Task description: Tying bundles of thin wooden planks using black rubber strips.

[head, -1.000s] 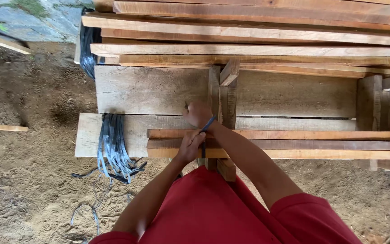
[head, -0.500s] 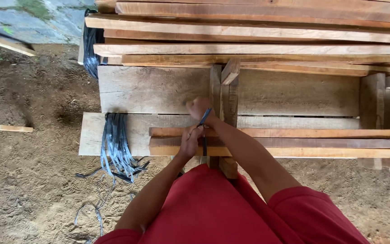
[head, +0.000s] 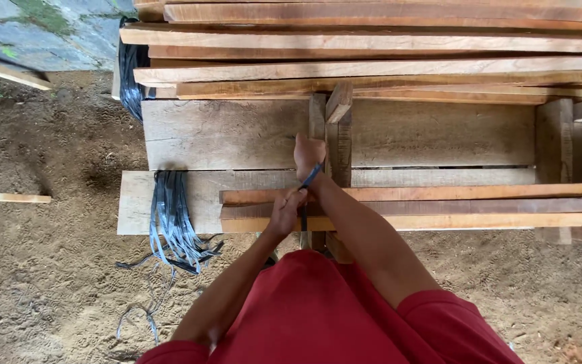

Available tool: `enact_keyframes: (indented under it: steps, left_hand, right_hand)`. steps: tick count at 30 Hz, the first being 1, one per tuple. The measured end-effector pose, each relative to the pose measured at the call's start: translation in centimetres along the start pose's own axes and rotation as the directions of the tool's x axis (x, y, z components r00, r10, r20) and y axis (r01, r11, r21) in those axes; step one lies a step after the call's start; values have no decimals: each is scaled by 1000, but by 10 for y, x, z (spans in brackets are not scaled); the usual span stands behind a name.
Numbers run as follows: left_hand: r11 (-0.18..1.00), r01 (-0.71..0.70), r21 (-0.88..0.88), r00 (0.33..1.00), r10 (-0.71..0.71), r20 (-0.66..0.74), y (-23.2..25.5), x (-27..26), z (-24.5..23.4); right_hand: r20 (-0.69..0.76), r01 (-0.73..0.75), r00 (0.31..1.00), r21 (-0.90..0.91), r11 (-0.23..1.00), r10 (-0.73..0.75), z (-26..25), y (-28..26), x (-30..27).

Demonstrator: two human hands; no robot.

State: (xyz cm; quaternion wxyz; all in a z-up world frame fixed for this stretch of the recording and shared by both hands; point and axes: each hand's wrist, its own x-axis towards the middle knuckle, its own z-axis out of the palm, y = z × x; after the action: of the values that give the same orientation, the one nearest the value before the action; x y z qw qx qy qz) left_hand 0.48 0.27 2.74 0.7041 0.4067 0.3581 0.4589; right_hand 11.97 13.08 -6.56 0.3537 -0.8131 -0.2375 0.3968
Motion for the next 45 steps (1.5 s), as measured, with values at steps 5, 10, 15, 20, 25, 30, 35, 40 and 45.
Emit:
enact_keyframes:
  steps: [5,10,15,20,25,30,35,40,45]
  left_hand:
    - [999,26,-43,999,-27,-22,-2,7,1]
    - [996,11,-87,1000,-13,-22,-12,5,1]
    - [972,236,-14,966,-236,-108,-51,17,-27]
    - [950,294,107,953,-283,-109,5,32,-23]
    - [874,482,-63,856,-485,-180,6,62,-32]
    - [895,372,-247,837,-438,-326,-5,66,-31]
    - [951,272,-148,904,-305,-299,-5,59,-30]
    - [919,154,363,977,-86,-197,-37,42,-51]
    - [354,-70,932,927,369,-71,-34,3,-34]
  right_hand:
    - [96,214,975,-143,966,-202,14,9,-1]
    - [144,274,958,-191,943,-249,6,1,-12]
    - [208,106,967,202,974,-148,-23,28,26]
    - [322,-74,947,243,967,-9,-82,-1,-22]
    - [477,257,851,-11,966,-221,-141,-1,-88]
    - [624,719,592,-120,685,-511,-151,-7,-129]
    - [708,758,535,-163,631,-460,-144,-11,-138]
    - [735,785,505,-172,595,-453,-137,3,-118]
    - [740,766,504,-145,626,-446,-141,-3,-124]
